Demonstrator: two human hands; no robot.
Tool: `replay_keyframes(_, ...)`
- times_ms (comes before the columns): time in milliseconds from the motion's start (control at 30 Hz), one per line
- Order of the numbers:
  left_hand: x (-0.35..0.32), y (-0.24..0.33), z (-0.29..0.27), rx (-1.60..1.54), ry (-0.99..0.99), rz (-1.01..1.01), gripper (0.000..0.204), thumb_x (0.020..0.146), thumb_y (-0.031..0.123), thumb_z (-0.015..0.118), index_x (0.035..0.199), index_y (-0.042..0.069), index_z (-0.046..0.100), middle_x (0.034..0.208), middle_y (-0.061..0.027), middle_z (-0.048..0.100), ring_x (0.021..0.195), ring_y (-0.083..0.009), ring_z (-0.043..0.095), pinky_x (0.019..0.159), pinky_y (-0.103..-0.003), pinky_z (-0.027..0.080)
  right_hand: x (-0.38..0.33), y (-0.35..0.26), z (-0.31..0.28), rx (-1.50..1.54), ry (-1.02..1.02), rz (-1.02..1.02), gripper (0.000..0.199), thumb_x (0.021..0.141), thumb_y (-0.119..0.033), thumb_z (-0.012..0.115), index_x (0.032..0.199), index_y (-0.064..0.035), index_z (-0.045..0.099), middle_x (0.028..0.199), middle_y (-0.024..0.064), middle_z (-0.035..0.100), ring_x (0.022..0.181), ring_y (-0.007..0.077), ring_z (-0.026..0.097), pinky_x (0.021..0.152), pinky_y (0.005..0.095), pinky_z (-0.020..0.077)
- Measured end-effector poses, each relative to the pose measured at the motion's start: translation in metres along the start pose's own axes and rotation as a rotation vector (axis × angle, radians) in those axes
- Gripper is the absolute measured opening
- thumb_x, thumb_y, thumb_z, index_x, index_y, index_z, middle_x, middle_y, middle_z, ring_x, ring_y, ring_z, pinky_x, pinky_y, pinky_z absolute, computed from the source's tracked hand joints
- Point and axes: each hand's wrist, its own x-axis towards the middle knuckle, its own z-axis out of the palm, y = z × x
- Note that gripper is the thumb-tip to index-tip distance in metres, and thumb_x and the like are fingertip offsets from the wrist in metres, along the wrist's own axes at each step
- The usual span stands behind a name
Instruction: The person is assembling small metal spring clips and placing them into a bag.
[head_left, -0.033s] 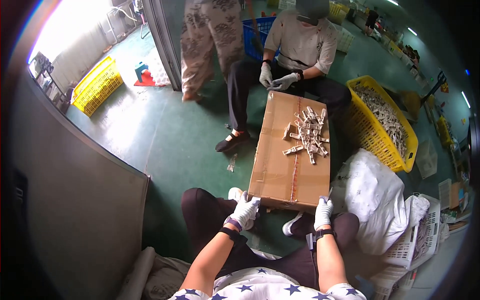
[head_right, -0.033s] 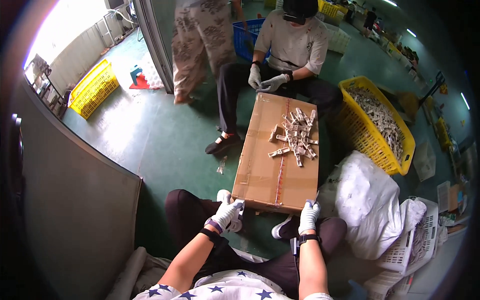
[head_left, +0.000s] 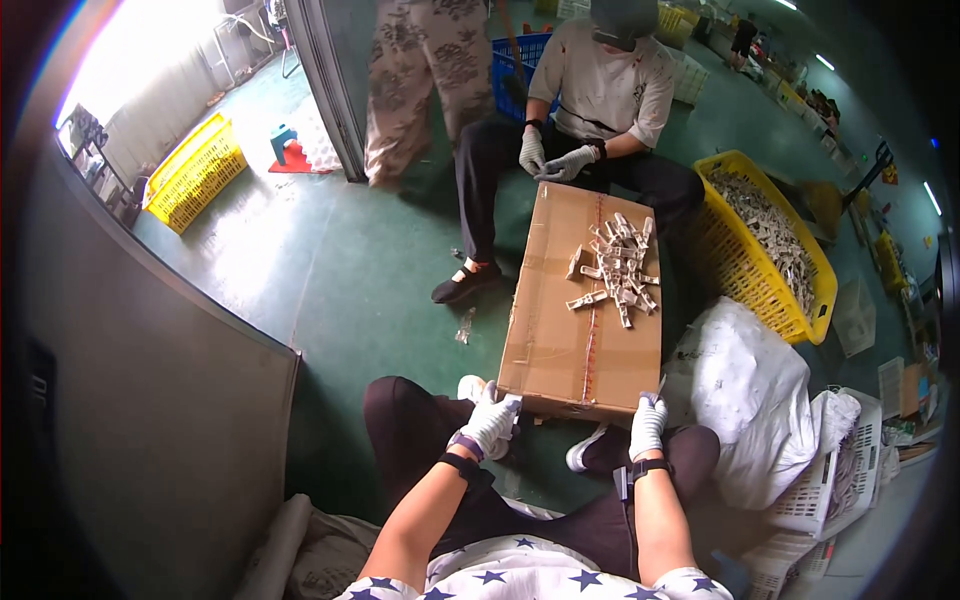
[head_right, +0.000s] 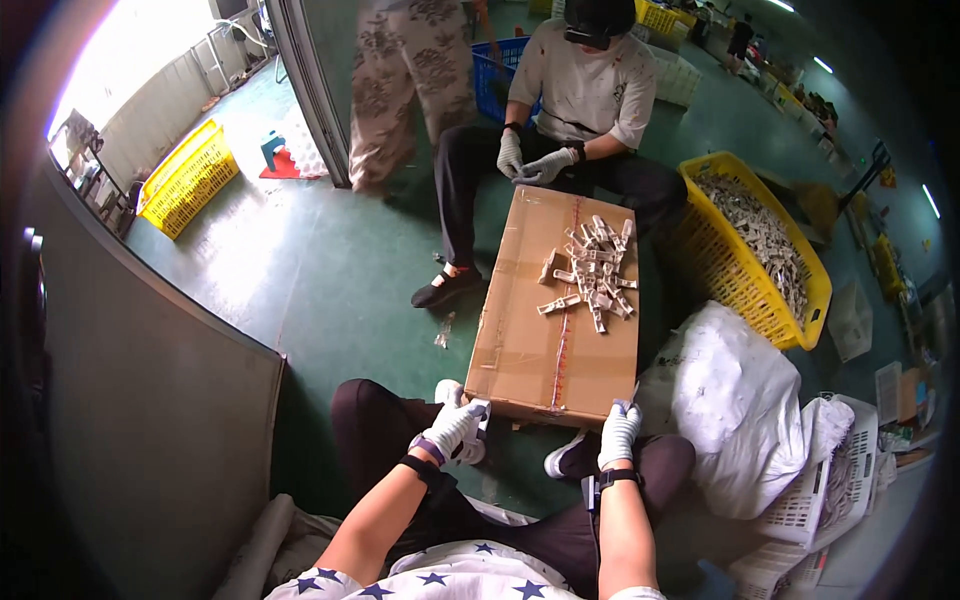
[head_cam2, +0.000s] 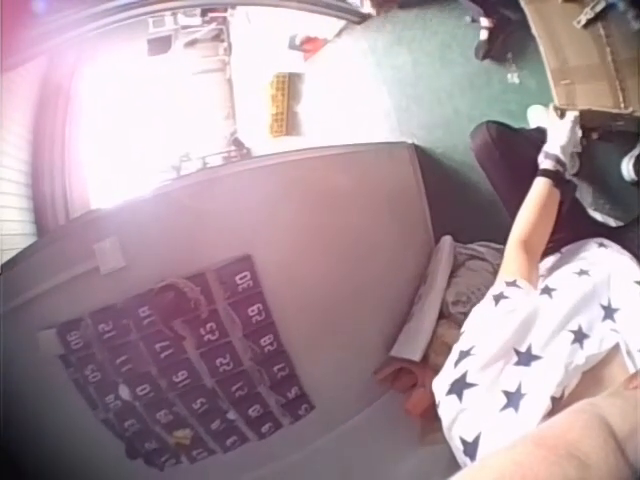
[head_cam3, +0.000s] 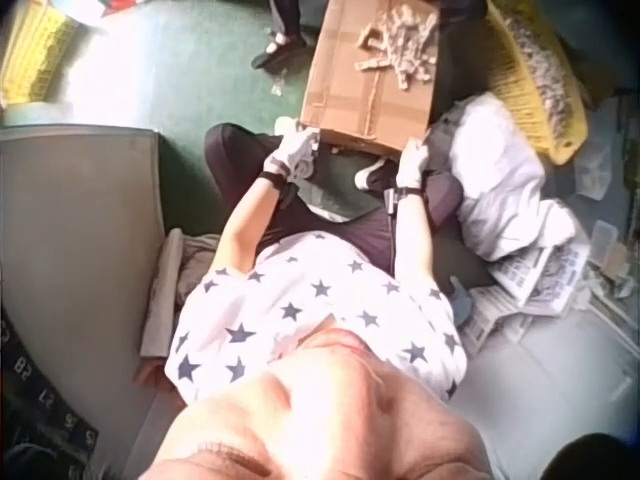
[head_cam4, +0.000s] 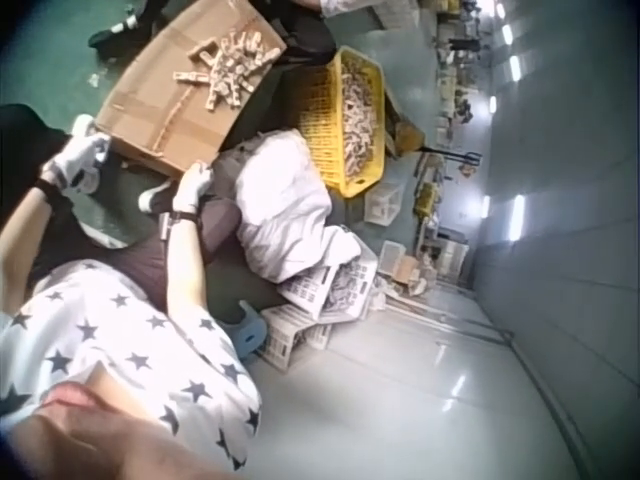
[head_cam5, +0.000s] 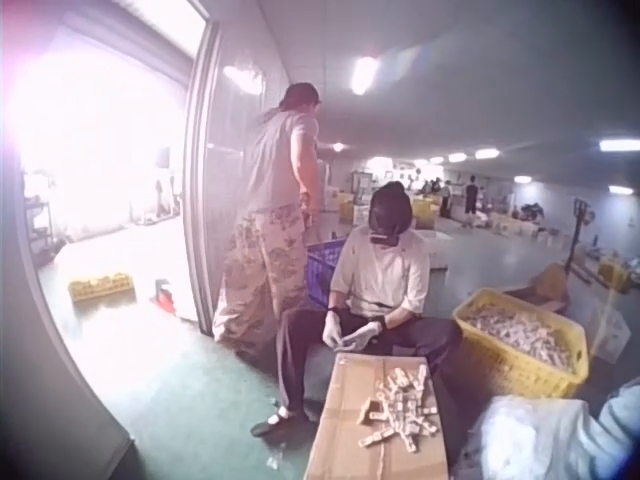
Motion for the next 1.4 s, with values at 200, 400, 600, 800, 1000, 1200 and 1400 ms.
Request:
replay_keyframes(200, 0.032, -0.009, -0.013, 0.062, -0.068, -0.059, 0.071, 0.086, 0.025, 0.067, 0.143, 0.002, 0.032, 0.090, -0.0127, 0.063, 0.068, -0.0249, 0.062, 0.054, -0.037, 0.051, 0.004, 0.008, 0.003, -0.019, -0.012, -0.048, 0.009, 0.091, -0.014, 0.057, 0.089, -0.0059, 0.059, 0.083, 0.0010, 0.056, 0.076, 0.0135, 0.047, 0.075, 0.0300, 0.0434)
replay_keyframes(400, 0.025, -0.001, -0.003, 0.257, 0.029, 0.096, 0.073, 0.085, 0.021, 0.067, 0.145, 0.000, 0.030, 0.103, -0.0154, 0.062, 0.085, -0.0231, 0.063, 0.067, -0.035, 0.052, 0.009, 0.018, -0.003, -0.048, -0.024, -0.037, 0.014, 0.088, -0.014, 0.058, 0.093, -0.0011, 0.059, 0.091, 0.0084, 0.057, 0.082, 0.0195, 0.051, 0.079, 0.0333, 0.0437)
replay_keyframes(600, 0.014, 0.005, -0.015, 0.180, 0.146, 0.121, 0.065, 0.084, 0.016, 0.067, 0.140, -0.001, 0.039, 0.092, -0.0109, 0.061, 0.073, -0.0184, 0.062, 0.057, -0.031, 0.050, 0.012, 0.029, 0.003, -0.125, -0.002, -0.087, 0.015, 0.087, -0.014, 0.058, 0.095, -0.0004, 0.058, 0.091, 0.0094, 0.056, 0.083, 0.0212, 0.052, 0.079, 0.0342, 0.0439)
replay_keyframes(800, 0.005, 0.019, -0.010, 0.122, 0.124, 0.048, 0.050, 0.086, 0.013, 0.064, 0.131, 0.001, 0.047, 0.090, -0.0094, 0.060, 0.067, -0.0161, 0.059, 0.052, -0.030, 0.047, 0.009, 0.026, 0.006, -0.071, -0.008, -0.084, 0.024, 0.088, -0.021, 0.060, 0.096, 0.0017, 0.057, 0.098, 0.0152, 0.057, 0.087, 0.0264, 0.052, 0.081, 0.0355, 0.0436)
replay_keyframes(1000, 0.005, 0.019, 0.001, 0.166, 0.036, 0.023, 0.042, 0.090, 0.013, 0.060, 0.129, 0.009, 0.045, 0.087, -0.0065, 0.058, 0.067, -0.0149, 0.056, 0.054, -0.030, 0.047, 0.027, 0.054, 0.000, -0.184, 0.114, -0.166, 0.010, 0.091, -0.016, 0.059, 0.091, -0.0062, 0.060, 0.082, 0.0019, 0.057, 0.076, 0.0139, 0.048, 0.072, 0.0306, 0.0439)
replay_keyframes(1200, 0.005, 0.010, -0.004, -0.048, -0.022, 0.092, 0.032, 0.089, 0.012, 0.059, 0.119, 0.007, 0.049, 0.081, -0.0060, 0.058, 0.060, -0.0150, 0.055, 0.050, -0.030, 0.047, 0.013, 0.039, 0.002, -0.146, 0.082, -0.155, 0.009, 0.091, -0.015, 0.059, 0.092, -0.0064, 0.060, 0.083, 0.0023, 0.058, 0.078, 0.0140, 0.048, 0.072, 0.0310, 0.0438)
replay_keyframes(1400, 0.022, -0.010, -0.013, -0.139, -0.063, 0.005, 0.025, 0.089, 0.012, 0.059, 0.114, 0.008, 0.053, 0.086, -0.0085, 0.060, 0.059, -0.0174, 0.057, 0.047, -0.032, 0.048, 0.008, 0.032, 0.000, -0.122, 0.077, -0.150, 0.008, 0.091, -0.015, 0.059, 0.092, -0.0075, 0.059, 0.083, 0.0019, 0.058, 0.078, 0.0143, 0.048, 0.072, 0.0305, 0.0436)
